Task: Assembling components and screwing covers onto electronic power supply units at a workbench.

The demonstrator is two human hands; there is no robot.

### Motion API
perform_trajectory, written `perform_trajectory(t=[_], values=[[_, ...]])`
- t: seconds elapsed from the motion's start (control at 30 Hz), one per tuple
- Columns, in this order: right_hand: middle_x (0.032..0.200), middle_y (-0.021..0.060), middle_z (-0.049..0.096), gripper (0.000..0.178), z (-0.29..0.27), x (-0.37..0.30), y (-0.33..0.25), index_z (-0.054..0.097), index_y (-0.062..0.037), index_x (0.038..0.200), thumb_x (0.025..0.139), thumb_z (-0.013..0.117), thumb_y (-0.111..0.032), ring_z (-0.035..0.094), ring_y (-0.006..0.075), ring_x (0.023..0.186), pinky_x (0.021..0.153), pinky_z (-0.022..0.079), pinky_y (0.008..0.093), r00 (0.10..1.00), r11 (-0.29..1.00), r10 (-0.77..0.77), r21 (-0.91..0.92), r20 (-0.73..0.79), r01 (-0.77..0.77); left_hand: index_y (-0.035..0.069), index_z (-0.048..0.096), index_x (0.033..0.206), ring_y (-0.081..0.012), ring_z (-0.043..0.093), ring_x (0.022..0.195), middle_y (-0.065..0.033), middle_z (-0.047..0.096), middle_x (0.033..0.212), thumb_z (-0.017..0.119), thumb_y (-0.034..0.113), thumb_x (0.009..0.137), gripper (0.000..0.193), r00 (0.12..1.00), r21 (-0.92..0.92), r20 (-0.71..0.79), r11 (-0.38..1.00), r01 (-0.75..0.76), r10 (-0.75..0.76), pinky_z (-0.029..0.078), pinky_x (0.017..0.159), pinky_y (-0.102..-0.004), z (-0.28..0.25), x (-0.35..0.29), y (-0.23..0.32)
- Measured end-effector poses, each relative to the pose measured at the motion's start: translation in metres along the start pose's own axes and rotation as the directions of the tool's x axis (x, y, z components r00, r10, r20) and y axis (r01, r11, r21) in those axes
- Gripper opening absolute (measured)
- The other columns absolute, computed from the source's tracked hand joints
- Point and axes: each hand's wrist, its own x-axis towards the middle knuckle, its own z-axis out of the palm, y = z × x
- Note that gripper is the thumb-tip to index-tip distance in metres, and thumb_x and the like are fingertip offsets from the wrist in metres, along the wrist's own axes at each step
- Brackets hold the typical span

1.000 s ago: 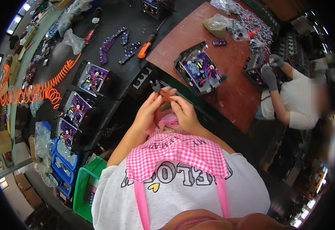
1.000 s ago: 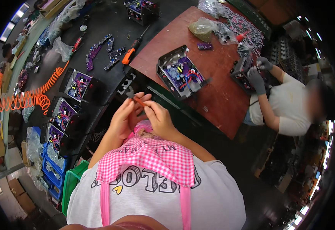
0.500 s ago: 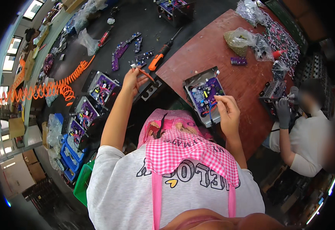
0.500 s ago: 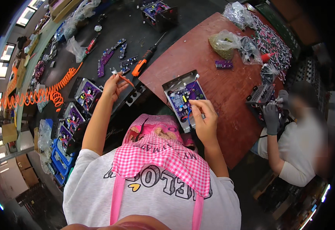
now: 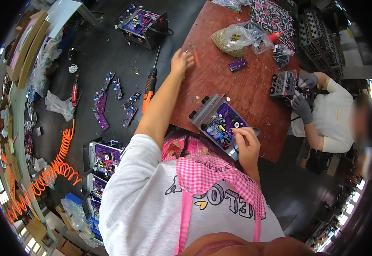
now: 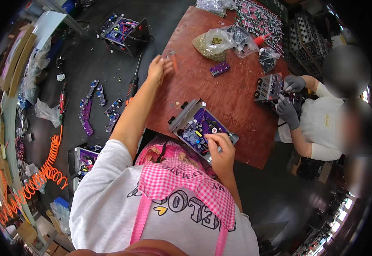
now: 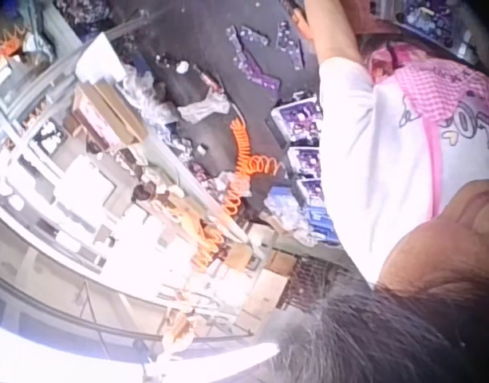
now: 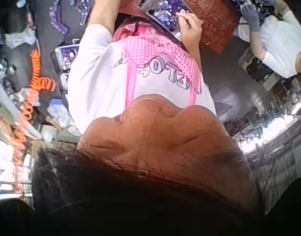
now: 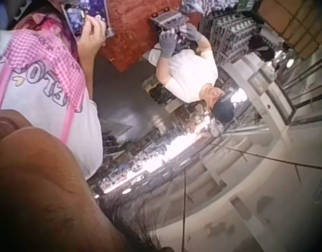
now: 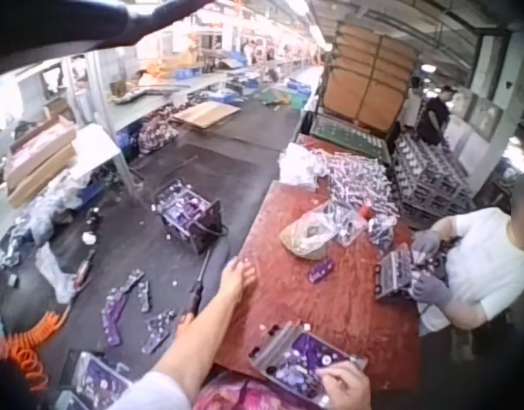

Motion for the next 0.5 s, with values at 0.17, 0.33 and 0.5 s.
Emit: perform_trajectory(t=[0.17, 0.33, 0.5], values=[[0.097, 0.0066, 0.064, 0.014, -0.005, -0.018, 0.002, 0.069, 0.0045, 0.101, 0.094, 0.057, 0.001, 0.061, 0.0137, 0.087, 0.076, 0.047, 0.0248, 0.977, 0.991, 0.131, 0.041, -0.166, -0.126, 0.006, 0.056, 0.131, -0.0389, 0.063, 0.105, -0.0224, 0.062, 0.121, 0.068, 0.028, 0.087, 0.051, 0.847, 0.947, 0.009, 0.268, -0.178, 0.532, 0.052, 0.09, -0.0476, -0.056, 0.007, 0.01], [0.093, 0.0095, 0.067, 0.013, -0.004, -0.018, 0.007, 0.069, 0.0042, 0.099, 0.093, 0.059, 0.0, 0.062, 0.0144, 0.085, 0.077, 0.048, 0.0253, 0.966, 0.988, 0.146, -0.012, -0.212, -0.152, 0.006, 0.06, 0.124, -0.0413, 0.06, 0.111, -0.0236, 0.061, 0.117, 0.077, 0.043, 0.076, 0.063, 0.88, 0.964, -0.158, -0.124, 0.236, 0.448, 0.05, 0.092, -0.0492, -0.124, -0.036, 0.022], [0.092, 0.0083, 0.066, 0.013, 0.008, -0.007, 0.008, 0.07, 0.0028, 0.1, 0.092, 0.061, -0.001, 0.062, 0.0145, 0.083, 0.075, 0.048, 0.0268, 0.974, 0.989, 0.148, 0.054, -0.17, -0.14, 0.001, 0.062, 0.119, -0.0424, 0.063, 0.102, -0.0242, 0.062, 0.112, 0.074, 0.045, 0.08, 0.06, 0.931, 0.996, 0.008, -0.086, 0.025, 0.365, 0.051, 0.089, -0.049, -0.165, -0.026, 0.018]])
